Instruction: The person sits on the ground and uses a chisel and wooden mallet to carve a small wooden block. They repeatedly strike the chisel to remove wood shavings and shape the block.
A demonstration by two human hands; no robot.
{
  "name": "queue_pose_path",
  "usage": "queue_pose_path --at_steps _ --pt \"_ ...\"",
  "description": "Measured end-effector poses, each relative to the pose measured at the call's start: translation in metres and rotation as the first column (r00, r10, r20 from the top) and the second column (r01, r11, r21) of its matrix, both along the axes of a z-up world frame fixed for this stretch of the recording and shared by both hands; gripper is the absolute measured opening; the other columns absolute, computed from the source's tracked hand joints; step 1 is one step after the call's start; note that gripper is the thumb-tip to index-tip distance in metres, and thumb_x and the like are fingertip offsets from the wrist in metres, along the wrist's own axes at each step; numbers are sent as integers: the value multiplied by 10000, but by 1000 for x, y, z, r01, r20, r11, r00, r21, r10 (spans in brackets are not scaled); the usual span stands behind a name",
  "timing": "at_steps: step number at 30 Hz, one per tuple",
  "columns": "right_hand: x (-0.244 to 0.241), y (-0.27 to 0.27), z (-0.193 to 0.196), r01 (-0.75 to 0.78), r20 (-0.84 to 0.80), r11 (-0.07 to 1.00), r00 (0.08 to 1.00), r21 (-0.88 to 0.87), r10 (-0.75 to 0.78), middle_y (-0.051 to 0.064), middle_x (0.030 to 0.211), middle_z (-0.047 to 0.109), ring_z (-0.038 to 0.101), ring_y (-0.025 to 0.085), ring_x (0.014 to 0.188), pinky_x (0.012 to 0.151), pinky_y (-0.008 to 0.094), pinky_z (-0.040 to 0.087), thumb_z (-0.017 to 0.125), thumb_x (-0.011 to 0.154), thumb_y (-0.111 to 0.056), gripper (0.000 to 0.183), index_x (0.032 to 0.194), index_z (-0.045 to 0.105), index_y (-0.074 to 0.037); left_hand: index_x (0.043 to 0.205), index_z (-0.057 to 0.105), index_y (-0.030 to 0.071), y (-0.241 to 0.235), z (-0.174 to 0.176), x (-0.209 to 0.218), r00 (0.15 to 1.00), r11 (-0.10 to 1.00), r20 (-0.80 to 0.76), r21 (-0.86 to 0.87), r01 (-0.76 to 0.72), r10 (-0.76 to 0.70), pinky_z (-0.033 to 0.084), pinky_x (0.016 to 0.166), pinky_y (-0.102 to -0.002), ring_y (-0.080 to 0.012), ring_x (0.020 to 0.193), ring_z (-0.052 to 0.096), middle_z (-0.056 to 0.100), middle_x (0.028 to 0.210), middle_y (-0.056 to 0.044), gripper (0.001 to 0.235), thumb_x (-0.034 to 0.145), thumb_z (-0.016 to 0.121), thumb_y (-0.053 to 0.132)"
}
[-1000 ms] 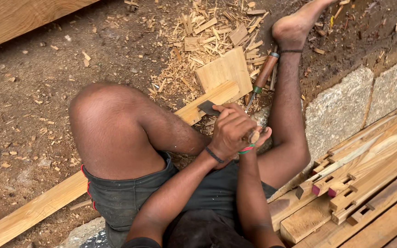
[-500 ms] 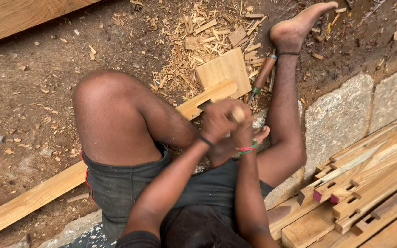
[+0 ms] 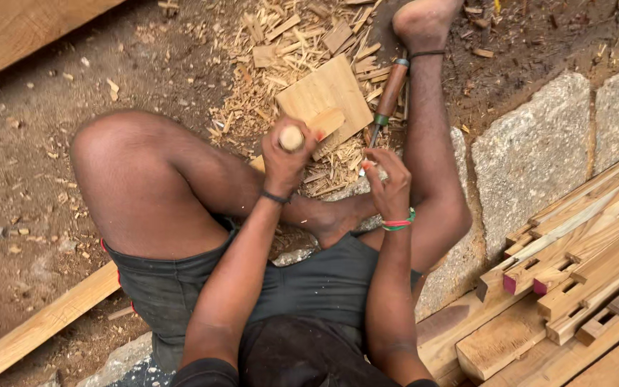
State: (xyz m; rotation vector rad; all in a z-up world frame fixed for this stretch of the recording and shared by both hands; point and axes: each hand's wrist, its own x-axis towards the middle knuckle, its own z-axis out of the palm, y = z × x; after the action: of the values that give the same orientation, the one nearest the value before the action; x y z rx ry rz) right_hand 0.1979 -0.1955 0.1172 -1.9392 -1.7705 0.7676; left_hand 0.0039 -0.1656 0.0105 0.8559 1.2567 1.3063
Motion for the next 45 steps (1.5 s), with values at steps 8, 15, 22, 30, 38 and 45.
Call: queue_pose_path --at_steps 8,15,22,30,38,45 --pt "-22 34 36 -33 -17 999 999 1 33 169 1088 732 721 296 940 756 371 560 693 970 -191 249 1125 714 2 862 649 91 -2 8 0 995 996 59 29 79 -81 555 628 -265 -100 706 668 692 789 -7 234 870 866 181" --pt "-56 97 102 -402 167 881 914 249 370 158 1187 718 676 346 1132 1045 458 469 625 1029 -452 498 1219 707 2 885 642 37 -20 11 23 976 971 -161 167 171 -144 529 680 -283 -135 752 657 678 831 -30 243 877 844 172" --pt "-146 94 41 -476 434 747 613 -465 661 100 826 762 703 268 1019 1242 596 190 446 977 -719 736 825 807 -96 1399 543 74 -70 -119 42 908 914 -115 -17 404 -404 450 1092 -394 -207 1284 564 603 1360 -89 461 1023 670 308" --pt "-117 89 50 -540 247 841 817 14 521 83 956 771 696 322 1071 1226 615 150 412 1074 -622 640 909 816 -153 1442 412 22 -68 -95 53 681 924 -702 86 372 -209 365 1050 -497 -368 1305 457 511 1393 -201 732 866 750 323" --pt "-120 81 25 -525 224 845 815 -104 534 125 728 725 730 345 929 1134 623 261 467 1030 -576 641 747 785 -98 1314 491 -4 -57 -85 65 969 989 -210 33 143 -133 480 998 -483 -293 1193 571 575 1248 -194 454 997 690 256" --pt "-142 100 7 -329 392 874 797 -357 460 222 689 663 666 415 668 657 506 520 618 928 -559 553 750 757 -54 1087 558 -7 -45 -58 65 995 991 -86 -128 47 -58 532 844 -406 -240 979 640 642 1001 -145 367 920 755 253"
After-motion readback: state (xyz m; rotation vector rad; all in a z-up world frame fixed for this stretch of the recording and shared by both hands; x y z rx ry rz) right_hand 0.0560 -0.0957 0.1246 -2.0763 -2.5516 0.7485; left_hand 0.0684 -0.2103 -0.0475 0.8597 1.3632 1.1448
